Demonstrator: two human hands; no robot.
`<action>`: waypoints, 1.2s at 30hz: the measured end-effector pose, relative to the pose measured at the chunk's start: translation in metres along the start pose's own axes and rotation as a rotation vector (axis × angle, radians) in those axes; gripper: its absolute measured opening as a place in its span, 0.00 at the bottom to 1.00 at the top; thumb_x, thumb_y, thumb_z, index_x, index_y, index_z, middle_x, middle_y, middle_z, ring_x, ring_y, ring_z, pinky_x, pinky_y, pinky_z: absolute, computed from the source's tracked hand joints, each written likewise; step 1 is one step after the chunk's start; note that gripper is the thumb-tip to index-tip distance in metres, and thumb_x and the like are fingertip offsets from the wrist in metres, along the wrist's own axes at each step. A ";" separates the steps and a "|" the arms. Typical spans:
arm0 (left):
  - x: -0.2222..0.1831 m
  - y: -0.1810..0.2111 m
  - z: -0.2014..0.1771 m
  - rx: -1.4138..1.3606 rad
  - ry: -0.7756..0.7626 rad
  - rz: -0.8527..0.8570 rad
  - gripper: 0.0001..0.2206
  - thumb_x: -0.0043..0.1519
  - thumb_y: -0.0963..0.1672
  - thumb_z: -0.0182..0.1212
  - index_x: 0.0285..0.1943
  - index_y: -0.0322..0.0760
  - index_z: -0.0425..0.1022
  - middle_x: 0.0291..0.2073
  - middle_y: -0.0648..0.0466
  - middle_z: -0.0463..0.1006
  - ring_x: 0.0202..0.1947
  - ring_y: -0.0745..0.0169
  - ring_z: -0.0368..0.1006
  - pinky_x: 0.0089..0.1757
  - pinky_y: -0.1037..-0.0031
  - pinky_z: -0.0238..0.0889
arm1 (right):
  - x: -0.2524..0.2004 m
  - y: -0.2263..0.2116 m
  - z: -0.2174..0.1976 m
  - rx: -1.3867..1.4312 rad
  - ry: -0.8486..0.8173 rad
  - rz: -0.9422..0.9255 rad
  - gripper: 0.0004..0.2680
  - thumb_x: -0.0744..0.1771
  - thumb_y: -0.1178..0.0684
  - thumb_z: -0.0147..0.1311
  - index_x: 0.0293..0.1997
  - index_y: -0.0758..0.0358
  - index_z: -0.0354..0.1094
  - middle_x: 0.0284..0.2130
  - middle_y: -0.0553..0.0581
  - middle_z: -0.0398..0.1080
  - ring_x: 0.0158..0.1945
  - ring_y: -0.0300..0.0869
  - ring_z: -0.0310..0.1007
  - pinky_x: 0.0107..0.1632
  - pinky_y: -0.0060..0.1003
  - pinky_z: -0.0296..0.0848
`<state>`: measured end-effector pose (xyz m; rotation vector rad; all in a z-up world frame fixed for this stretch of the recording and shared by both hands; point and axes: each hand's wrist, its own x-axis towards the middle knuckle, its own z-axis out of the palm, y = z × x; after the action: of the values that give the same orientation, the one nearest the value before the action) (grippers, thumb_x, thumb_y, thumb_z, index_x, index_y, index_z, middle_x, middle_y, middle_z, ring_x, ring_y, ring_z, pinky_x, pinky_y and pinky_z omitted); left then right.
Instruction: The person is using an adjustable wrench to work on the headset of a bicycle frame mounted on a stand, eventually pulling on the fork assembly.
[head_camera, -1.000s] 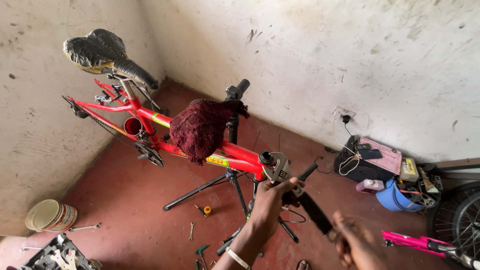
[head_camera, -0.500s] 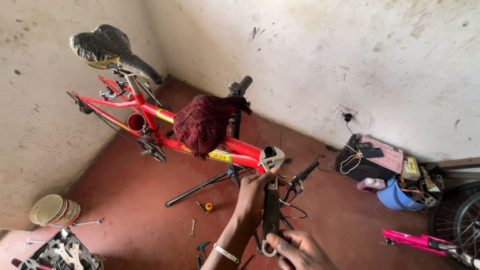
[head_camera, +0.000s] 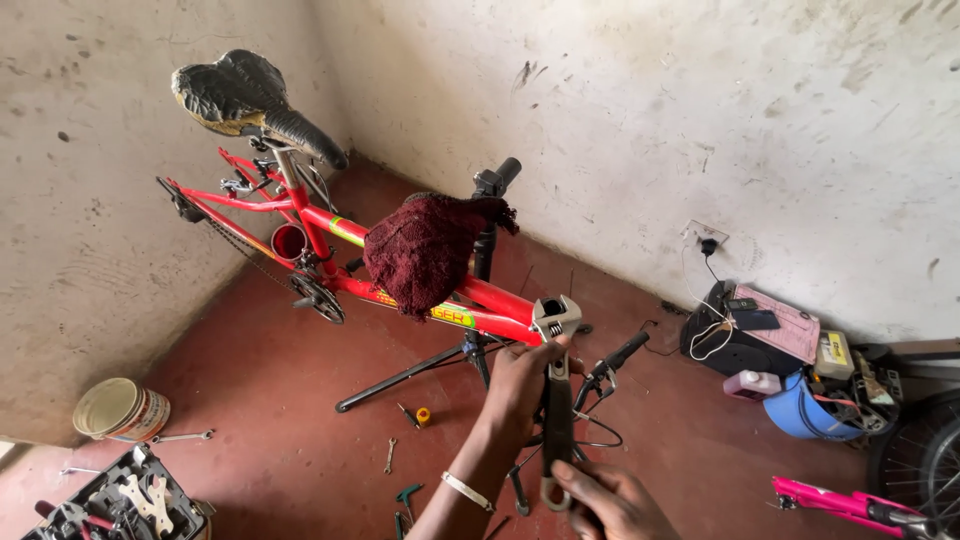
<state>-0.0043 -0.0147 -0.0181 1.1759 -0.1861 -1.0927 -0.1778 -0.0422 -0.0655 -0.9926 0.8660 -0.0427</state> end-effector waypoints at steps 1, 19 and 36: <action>-0.001 0.001 0.002 -0.001 0.001 0.003 0.13 0.57 0.44 0.58 0.26 0.24 0.76 0.14 0.52 0.68 0.13 0.70 0.55 0.19 0.81 0.47 | -0.001 0.001 -0.008 -0.002 -0.002 -0.001 0.13 0.64 0.52 0.51 0.36 0.79 0.71 0.21 0.63 0.68 0.15 0.39 0.54 0.20 0.30 0.46; 0.029 -0.031 0.050 -0.381 -0.093 -0.080 0.14 0.64 0.44 0.50 0.41 0.22 0.73 0.25 0.47 0.72 0.21 0.64 0.66 0.29 0.78 0.61 | 0.004 -0.023 -0.104 0.394 0.391 -0.519 0.05 0.67 0.52 0.46 0.38 0.60 0.65 0.13 0.46 0.49 0.15 0.32 0.43 0.21 0.30 0.46; 0.072 -0.056 0.086 -0.842 0.112 0.047 0.20 0.59 0.43 0.60 0.51 0.18 0.60 0.40 0.38 0.76 0.34 0.48 0.74 0.45 0.60 0.69 | 0.069 -0.122 -0.115 0.098 0.615 -0.659 0.04 0.68 0.53 0.49 0.35 0.57 0.62 0.14 0.52 0.52 0.13 0.38 0.52 0.20 0.32 0.58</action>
<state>-0.0546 -0.1232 -0.0545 0.4649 0.3130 -0.9129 -0.1648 -0.2217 -0.0464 -1.1545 1.0382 -0.9836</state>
